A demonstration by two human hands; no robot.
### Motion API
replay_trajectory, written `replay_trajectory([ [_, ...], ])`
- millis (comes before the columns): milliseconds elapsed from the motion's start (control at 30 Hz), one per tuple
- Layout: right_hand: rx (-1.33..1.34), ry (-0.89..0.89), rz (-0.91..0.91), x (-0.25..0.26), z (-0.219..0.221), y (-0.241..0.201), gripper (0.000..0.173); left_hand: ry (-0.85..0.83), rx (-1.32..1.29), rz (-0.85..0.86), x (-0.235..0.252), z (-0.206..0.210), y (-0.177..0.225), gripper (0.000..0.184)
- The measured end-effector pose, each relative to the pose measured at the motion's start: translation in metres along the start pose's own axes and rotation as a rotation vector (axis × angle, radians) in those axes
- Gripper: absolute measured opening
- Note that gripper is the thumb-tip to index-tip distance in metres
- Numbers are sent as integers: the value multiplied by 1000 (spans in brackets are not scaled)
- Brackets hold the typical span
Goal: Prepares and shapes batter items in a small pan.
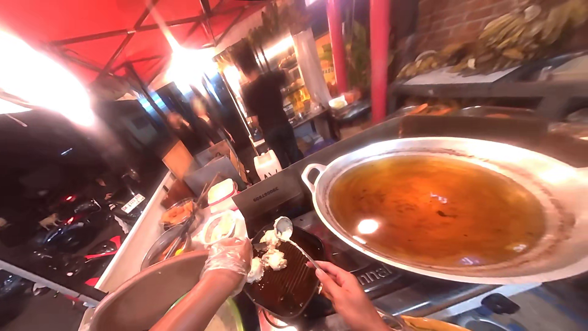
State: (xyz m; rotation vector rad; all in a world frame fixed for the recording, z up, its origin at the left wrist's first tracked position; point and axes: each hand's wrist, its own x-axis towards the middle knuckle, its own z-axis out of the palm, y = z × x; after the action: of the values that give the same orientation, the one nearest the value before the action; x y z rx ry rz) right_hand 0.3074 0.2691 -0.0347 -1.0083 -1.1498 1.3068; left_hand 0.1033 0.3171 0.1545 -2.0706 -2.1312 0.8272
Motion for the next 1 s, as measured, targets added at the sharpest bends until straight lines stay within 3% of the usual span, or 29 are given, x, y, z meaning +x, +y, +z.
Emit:
replay_trajectory([
  [100, 13, 13, -12, -2, -3, -4, 31, 102, 8, 130, 11, 23, -10, 33],
  [300, 18, 16, -23, 1, -5, -1, 31, 135, 78, 330, 12, 45, -7, 29],
  [833, 25, 17, 0, -4, -1, 5, 31, 121, 124, 234, 6, 50, 20, 29],
  [1000, 23, 5, -6, -6, -4, 7, 31, 94, 70, 185, 0, 35, 12, 30],
])
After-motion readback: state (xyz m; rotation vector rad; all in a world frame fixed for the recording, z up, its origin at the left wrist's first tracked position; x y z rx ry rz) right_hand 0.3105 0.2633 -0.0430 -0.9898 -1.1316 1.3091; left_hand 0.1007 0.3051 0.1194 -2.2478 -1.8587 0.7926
